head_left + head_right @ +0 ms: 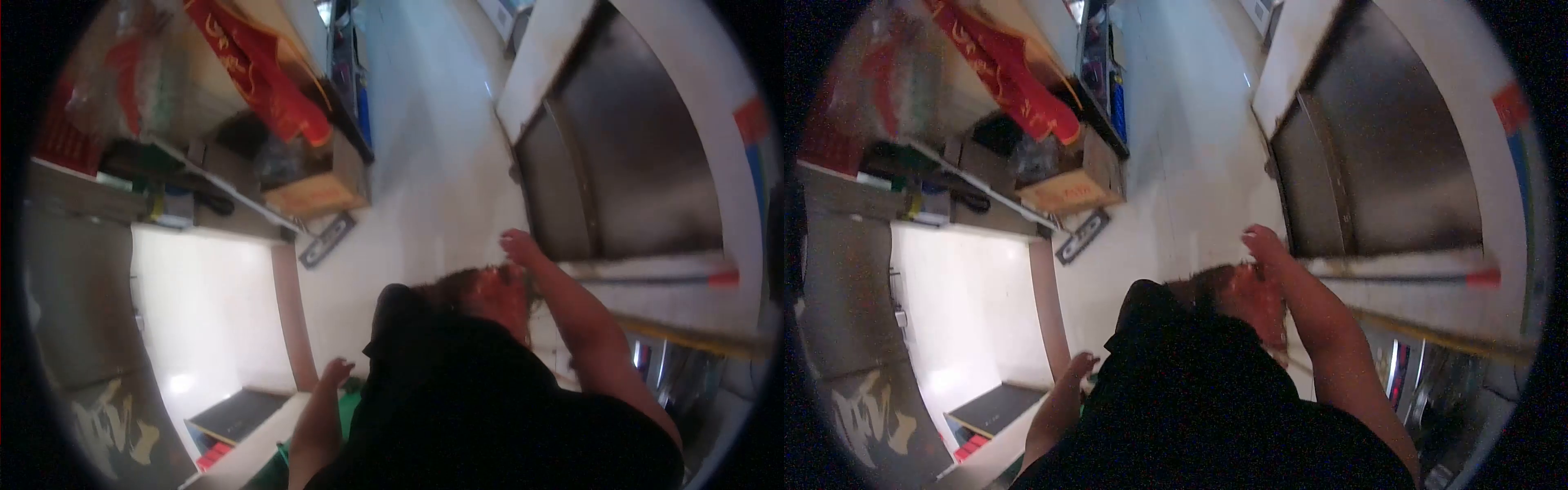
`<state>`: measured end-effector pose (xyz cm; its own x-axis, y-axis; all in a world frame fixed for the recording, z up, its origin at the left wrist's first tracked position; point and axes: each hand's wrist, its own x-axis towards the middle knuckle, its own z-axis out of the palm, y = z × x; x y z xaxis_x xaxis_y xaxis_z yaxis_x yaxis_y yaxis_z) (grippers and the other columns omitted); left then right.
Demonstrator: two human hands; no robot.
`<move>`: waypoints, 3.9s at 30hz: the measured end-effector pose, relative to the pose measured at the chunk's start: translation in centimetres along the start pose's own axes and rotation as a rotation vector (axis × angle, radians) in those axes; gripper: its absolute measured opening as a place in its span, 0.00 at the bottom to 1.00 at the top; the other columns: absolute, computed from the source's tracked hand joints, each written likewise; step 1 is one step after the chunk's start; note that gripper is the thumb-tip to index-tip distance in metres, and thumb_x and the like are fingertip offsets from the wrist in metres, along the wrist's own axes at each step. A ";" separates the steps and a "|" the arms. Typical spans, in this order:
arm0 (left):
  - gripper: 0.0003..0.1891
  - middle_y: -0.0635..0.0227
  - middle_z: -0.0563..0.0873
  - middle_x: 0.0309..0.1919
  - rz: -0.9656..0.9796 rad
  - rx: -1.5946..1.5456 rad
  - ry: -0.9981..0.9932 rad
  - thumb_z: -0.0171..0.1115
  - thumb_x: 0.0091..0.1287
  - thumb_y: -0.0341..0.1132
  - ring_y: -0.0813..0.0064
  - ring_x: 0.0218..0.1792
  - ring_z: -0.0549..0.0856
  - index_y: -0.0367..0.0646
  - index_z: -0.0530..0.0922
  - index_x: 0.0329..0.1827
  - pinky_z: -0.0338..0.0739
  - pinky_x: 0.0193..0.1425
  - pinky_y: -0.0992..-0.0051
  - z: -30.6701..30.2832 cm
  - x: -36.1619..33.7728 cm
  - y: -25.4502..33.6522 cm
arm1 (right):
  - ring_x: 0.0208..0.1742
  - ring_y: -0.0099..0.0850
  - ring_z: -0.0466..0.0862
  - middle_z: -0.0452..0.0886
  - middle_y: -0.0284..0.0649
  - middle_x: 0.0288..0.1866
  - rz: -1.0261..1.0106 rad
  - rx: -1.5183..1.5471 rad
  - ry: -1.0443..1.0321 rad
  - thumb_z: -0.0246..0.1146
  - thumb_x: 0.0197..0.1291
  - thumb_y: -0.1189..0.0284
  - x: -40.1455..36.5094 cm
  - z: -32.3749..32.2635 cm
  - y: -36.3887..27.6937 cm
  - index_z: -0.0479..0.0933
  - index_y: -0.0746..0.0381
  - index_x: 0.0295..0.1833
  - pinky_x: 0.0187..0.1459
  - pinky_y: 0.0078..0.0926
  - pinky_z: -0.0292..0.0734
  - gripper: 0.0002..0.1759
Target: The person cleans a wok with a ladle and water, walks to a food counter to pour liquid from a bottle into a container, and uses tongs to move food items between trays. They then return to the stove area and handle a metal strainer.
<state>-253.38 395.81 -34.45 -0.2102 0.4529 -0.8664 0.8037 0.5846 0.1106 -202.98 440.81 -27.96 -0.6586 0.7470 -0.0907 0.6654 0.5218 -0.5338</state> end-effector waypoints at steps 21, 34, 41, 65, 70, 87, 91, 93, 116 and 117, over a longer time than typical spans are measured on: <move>0.33 0.52 0.76 0.55 0.496 -0.098 0.374 0.63 0.57 0.48 0.57 0.54 0.77 0.36 0.68 0.61 0.70 0.60 0.64 -79.7 41.2 55.8 | 0.43 0.41 0.82 0.83 0.48 0.37 0.575 0.156 -0.377 0.58 0.58 0.53 54.3 -16.1 13.4 0.81 0.58 0.45 0.46 0.35 0.75 0.21; 0.56 0.43 0.54 0.67 -0.437 -1.384 1.660 0.74 0.45 0.41 0.50 0.69 0.55 0.28 0.44 0.69 0.50 0.73 0.62 -116.6 50.6 57.7 | 0.43 0.42 0.82 0.83 0.47 0.40 0.292 0.111 -0.359 0.61 0.55 0.56 104.8 -39.5 22.9 0.78 0.61 0.47 0.46 0.35 0.76 0.21; 0.41 0.53 0.69 0.55 -0.115 -1.702 1.915 0.70 0.45 0.30 0.60 0.55 0.74 0.37 0.57 0.62 0.69 0.60 0.66 -120.1 56.3 55.7 | 0.43 0.42 0.82 0.83 0.45 0.41 0.187 0.066 -0.406 0.60 0.56 0.56 119.2 -39.6 19.4 0.78 0.59 0.48 0.47 0.35 0.76 0.21; 0.40 0.60 0.80 0.41 -0.168 -1.230 1.600 0.79 0.33 0.39 0.70 0.45 0.79 0.36 0.69 0.52 0.73 0.51 0.69 -127.5 44.9 78.0 | 0.22 0.45 0.79 0.76 0.44 0.19 -1.719 0.195 -0.647 0.58 0.52 0.58 139.8 -52.6 -3.6 0.70 0.62 0.27 0.25 0.39 0.74 0.16; 0.38 0.61 0.81 0.42 -0.032 -1.164 1.057 0.77 0.34 0.36 0.71 0.46 0.79 0.37 0.71 0.52 0.73 0.52 0.70 -132.0 39.6 76.4 | 0.16 0.39 0.76 0.73 0.40 0.15 -2.047 0.297 -0.515 0.56 0.53 0.61 141.7 -55.2 -4.0 0.68 0.60 0.25 0.19 0.33 0.68 0.14; 0.36 0.61 0.83 0.43 0.326 -0.861 0.909 0.80 0.33 0.38 0.72 0.45 0.82 0.38 0.75 0.49 0.75 0.51 0.72 -137.4 31.1 71.7 | 0.41 0.32 0.76 0.74 0.40 0.47 -2.295 0.175 -0.111 0.55 0.58 0.69 145.1 -65.8 -6.2 0.73 0.54 0.55 0.41 0.29 0.72 0.17; 0.38 0.60 0.83 0.40 0.269 -0.755 1.287 0.82 0.29 0.38 0.70 0.43 0.83 0.36 0.74 0.47 0.76 0.49 0.71 -139.4 27.4 73.6 | 0.42 0.37 0.77 0.74 0.39 0.41 -1.648 0.240 -0.334 0.62 0.54 0.71 147.5 -61.2 -2.1 0.72 0.56 0.56 0.42 0.31 0.75 0.22; 0.39 0.58 0.82 0.40 0.302 -0.666 1.426 0.82 0.29 0.38 0.68 0.43 0.83 0.35 0.73 0.47 0.77 0.49 0.70 -140.6 26.8 74.2 | 0.43 0.37 0.77 0.74 0.39 0.41 -1.522 0.257 -0.396 0.63 0.55 0.70 147.4 -58.1 0.1 0.72 0.56 0.57 0.42 0.30 0.75 0.22; 0.12 0.45 0.82 0.39 1.013 -0.051 1.988 0.60 0.60 0.30 0.51 0.40 0.84 0.32 0.70 0.43 0.79 0.49 0.57 -151.2 24.1 76.2 | 0.48 0.41 0.76 0.76 0.42 0.44 -0.962 -0.038 -0.675 0.59 0.59 0.62 145.1 -54.0 10.2 0.71 0.50 0.59 0.48 0.37 0.74 0.21; 0.12 0.46 0.82 0.40 1.016 -0.007 2.010 0.60 0.61 0.29 0.51 0.41 0.84 0.33 0.69 0.43 0.79 0.50 0.57 -151.5 24.0 76.1 | 0.48 0.42 0.76 0.76 0.43 0.44 -0.945 -0.058 -0.681 0.59 0.60 0.62 145.0 -54.2 10.1 0.71 0.51 0.60 0.48 0.37 0.74 0.22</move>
<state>-281.64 553.13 26.95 0.0231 0.3848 0.9227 0.9756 -0.2101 0.0631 -272.66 576.72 -0.91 -0.9415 -0.3152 -0.1194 -0.1873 0.7838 -0.5921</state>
